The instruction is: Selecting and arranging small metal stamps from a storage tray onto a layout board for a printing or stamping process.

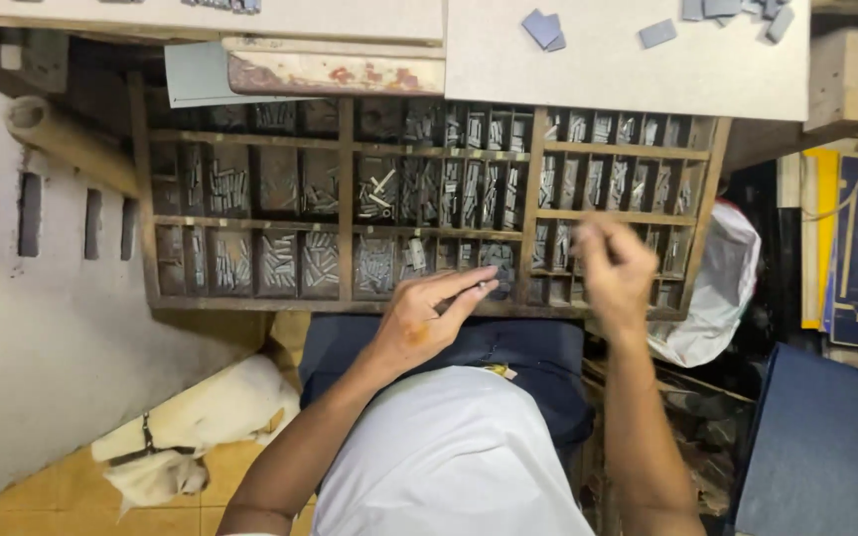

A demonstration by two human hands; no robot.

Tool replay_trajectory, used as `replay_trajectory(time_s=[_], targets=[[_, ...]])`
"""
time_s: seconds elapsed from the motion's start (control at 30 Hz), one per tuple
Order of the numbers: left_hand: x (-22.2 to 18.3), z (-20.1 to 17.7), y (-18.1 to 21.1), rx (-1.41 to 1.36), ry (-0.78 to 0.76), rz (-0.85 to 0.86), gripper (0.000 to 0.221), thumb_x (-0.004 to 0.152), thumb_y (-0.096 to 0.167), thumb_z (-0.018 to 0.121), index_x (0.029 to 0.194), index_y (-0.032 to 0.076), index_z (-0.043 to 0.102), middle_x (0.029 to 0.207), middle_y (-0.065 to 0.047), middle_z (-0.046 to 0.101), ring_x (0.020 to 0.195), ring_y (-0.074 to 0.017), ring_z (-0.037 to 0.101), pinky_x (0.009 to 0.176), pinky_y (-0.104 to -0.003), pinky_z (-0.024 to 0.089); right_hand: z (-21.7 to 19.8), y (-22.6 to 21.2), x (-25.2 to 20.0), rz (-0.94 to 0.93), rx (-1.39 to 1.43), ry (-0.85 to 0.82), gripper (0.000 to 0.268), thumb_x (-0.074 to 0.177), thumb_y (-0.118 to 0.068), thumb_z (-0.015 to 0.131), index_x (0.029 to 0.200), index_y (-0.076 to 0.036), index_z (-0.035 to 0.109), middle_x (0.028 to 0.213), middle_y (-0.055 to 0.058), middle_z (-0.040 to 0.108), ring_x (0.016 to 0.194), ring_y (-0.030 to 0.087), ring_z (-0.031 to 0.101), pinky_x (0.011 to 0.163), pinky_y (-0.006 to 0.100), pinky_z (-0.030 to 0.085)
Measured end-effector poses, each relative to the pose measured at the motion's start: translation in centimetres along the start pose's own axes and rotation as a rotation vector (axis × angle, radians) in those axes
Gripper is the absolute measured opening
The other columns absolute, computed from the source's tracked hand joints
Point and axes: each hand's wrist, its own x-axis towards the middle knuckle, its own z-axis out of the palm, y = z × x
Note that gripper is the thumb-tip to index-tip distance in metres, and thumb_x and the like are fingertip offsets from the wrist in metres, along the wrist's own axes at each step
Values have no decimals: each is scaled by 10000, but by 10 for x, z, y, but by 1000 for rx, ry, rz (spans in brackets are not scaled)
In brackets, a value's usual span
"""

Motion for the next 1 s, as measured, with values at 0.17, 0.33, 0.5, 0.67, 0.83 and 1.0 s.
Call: replay_trajectory(time_s=[0.17,0.33,0.5,0.67,0.83,1.0], targets=[[-4,1,-14,16,-47,5,231,944,12,671,1154,13,765,1034,-212,782,965,-410,747,778,-467,607,31,-59,-42,-147,148,-190,204,840,-98,836,1041,-72,811,899,75,782,804,237,750,754,343,591],[-19,-7,-45,118,-122,0,256,944,69,695,1189,35,762,1073,-196,779,991,-408,739,839,-464,601,42,-80,-49,-164,190,-200,84,888,-55,785,968,-61,806,901,89,750,743,246,720,690,332,563],[-43,-36,-99,629,49,141,265,933,132,722,1174,35,771,1071,-192,771,1034,-369,726,906,-449,579,41,-7,-80,167,26,-287,86,909,-72,759,991,-69,786,858,142,774,770,330,738,689,411,555],[-41,-87,-132,895,406,299,375,941,56,723,1313,10,701,1296,-210,673,1180,-402,628,1020,-479,517,38,9,-91,285,-24,-392,138,885,-51,769,1022,-61,785,797,162,772,675,260,696,607,371,530],[-34,-87,-139,1009,457,290,378,973,139,702,1341,53,682,1308,-168,661,1215,-376,604,1038,-477,510,46,-41,-54,284,-35,-569,123,878,-36,749,992,-48,793,770,188,775,672,249,699,599,411,540],[-35,-87,-143,1031,440,275,358,995,160,660,1343,79,675,1328,-115,659,1253,-328,597,1037,-428,525,63,-89,-13,111,-52,-633,107,899,-78,732,988,-64,790,798,194,760,715,336,714,688,473,542]])
